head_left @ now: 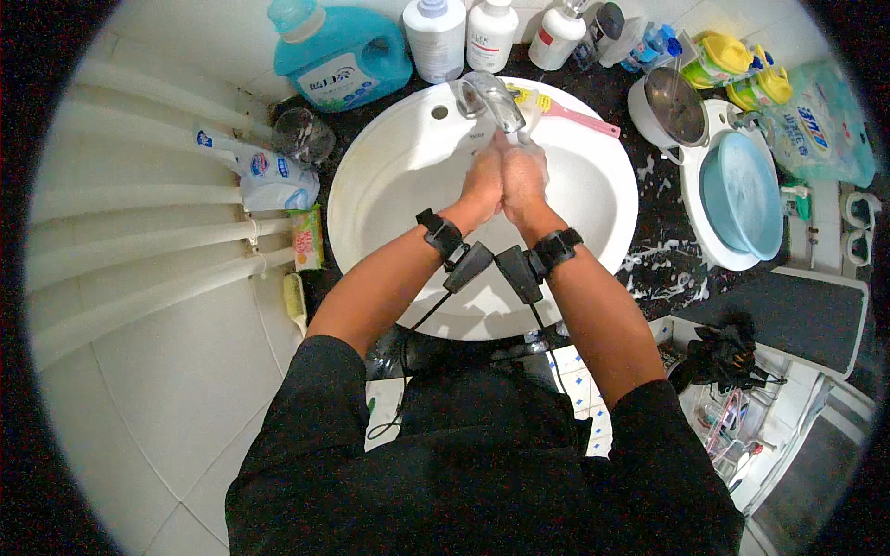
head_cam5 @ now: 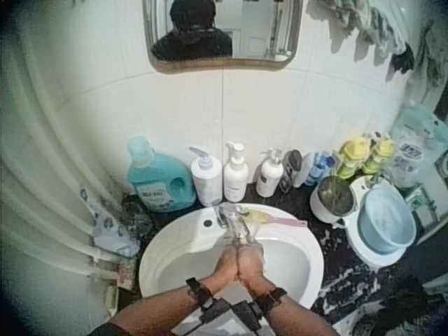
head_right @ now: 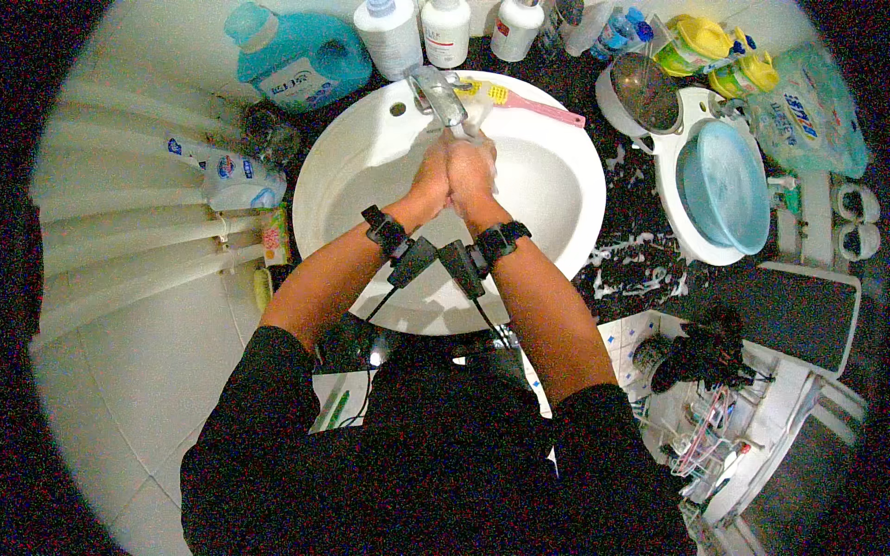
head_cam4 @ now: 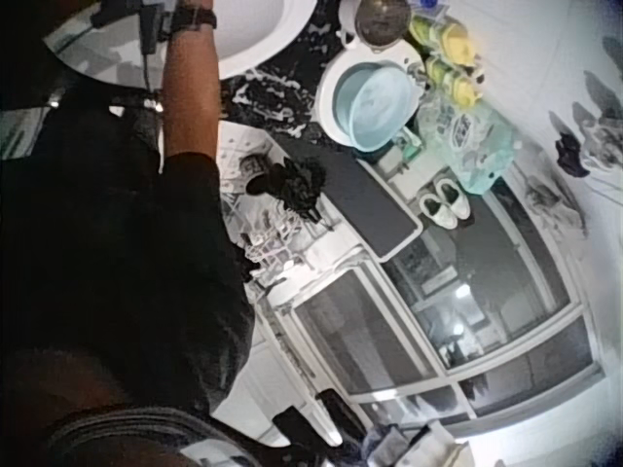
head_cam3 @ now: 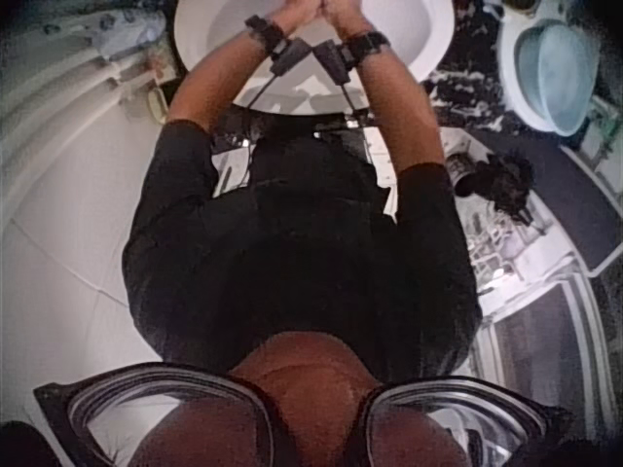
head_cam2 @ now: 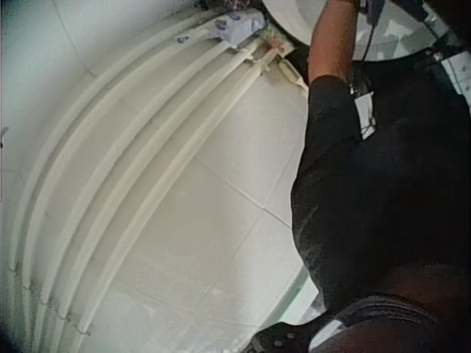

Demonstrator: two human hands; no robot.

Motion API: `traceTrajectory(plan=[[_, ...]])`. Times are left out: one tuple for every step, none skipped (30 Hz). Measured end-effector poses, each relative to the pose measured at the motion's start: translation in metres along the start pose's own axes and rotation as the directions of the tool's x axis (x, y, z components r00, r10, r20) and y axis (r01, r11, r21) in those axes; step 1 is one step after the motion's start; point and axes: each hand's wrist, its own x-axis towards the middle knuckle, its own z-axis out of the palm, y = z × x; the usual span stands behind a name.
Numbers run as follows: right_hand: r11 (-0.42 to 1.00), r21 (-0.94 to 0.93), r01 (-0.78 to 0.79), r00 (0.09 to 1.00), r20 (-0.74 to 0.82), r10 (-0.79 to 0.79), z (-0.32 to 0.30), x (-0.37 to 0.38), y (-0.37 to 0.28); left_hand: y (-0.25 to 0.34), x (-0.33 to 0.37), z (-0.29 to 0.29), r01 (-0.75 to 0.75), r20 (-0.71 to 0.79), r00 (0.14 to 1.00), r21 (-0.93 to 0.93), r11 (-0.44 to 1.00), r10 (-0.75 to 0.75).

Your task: The person scrubs a pair of shoe insoles with a brush and rinses them under a faucet in a sink before rinsing out a small plastic tub.

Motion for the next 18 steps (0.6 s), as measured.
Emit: traceTrajectory(plan=[[0.993, -0.106, -0.049, 0.998, -0.053, 0.043, 0.001, -0.003, -0.004, 0.001, -0.001, 0.0, -0.028, -0.044, 0.998, 0.125, 0.992, 0.034], [0.993, -0.106, -0.048, 0.998, -0.049, 0.043, 0.002, -0.002, 0.0, -0.001, 0.0, -0.003, -0.029, -0.048, 0.998, 0.125, 0.992, 0.036], [1.0, 0.009, -0.008, 0.999, -0.038, 0.009, 0.001, 0.001, 0.005, -0.002, 0.0, -0.003, -0.026, -0.041, 0.998, 0.3, 0.954, 0.04], [0.992, 0.124, 0.031, 0.999, -0.03, -0.027, 0.0, 0.003, 0.01, -0.003, 0.0, -0.002, -0.023, -0.035, 0.998, 0.465, 0.885, 0.044], [0.992, 0.125, 0.033, 0.999, -0.032, -0.029, -0.002, 0.006, 0.014, -0.004, 0.001, -0.001, -0.025, -0.033, 0.998, 0.466, 0.885, 0.046], [0.99, 0.131, 0.061, 0.997, -0.062, -0.053, -0.004, 0.007, 0.015, 0.005, -0.006, 0.004, 0.007, -0.041, 0.999, 0.361, 0.933, 0.009], [0.987, 0.136, 0.088, 0.993, -0.093, -0.076, -0.007, 0.008, 0.015, 0.011, -0.011, 0.008, 0.039, -0.045, 0.999, 0.252, 0.967, -0.029], [0.987, 0.137, 0.089, 0.993, -0.095, -0.076, -0.009, 0.009, 0.015, 0.004, -0.004, 0.007, 0.039, -0.043, 0.999, 0.252, 0.967, -0.03], [0.978, 0.182, 0.099, 0.993, -0.087, -0.084, -0.009, 0.008, 0.013, 0.002, 0.001, 0.005, 0.1, -0.008, 0.995, 0.079, 0.992, -0.1], [0.968, 0.227, 0.108, 0.993, -0.08, -0.092, -0.008, 0.006, 0.011, -0.001, 0.005, 0.002, 0.164, 0.039, 0.986, -0.094, 0.982, -0.161], [0.955, 0.272, 0.116, 0.992, -0.074, -0.1, -0.007, 0.005, 0.008, -0.004, 0.008, -0.005, 0.16, 0.034, 0.987, -0.095, 0.982, -0.158], [0.955, 0.274, 0.118, 0.992, -0.079, -0.099, -0.012, 0.007, 0.009, 0.007, 0.004, -0.006, 0.268, 0.081, 0.963, -0.277, 0.923, -0.255], [0.941, 0.322, 0.106, 0.992, -0.104, -0.076, -0.015, 0.008, 0.009, 0.015, -0.001, -0.006, 0.364, 0.143, 0.931, -0.445, 0.818, -0.337], [0.924, 0.37, 0.096, 0.99, -0.128, -0.051, -0.018, 0.009, 0.009, 0.016, -0.003, -0.003, 0.365, 0.146, 0.931, -0.443, 0.819, -0.336], [0.92, 0.388, 0.055, 0.989, -0.151, 0.005, -0.02, 0.009, 0.007, 0.017, -0.006, -0.002, 0.387, 0.236, 0.92, -0.405, 0.828, -0.314], [0.919, 0.39, 0.056, 0.988, -0.152, 0.004, -0.023, 0.009, 0.004, 0.018, -0.009, -0.001, 0.405, 0.326, 0.899, -0.366, 0.838, -0.292], [0.902, 0.426, -0.065, 0.976, -0.161, 0.146, -0.027, 0.01, 0.002, 0.017, -0.015, -0.001, 0.322, 0.341, 0.915, -0.286, 0.903, -0.218], [0.868, 0.462, -0.182, 0.945, -0.161, 0.284, -0.027, 0.007, -0.003, 0.012, -0.012, -0.004, 0.32, 0.341, 0.915, -0.285, 0.904, -0.216]])
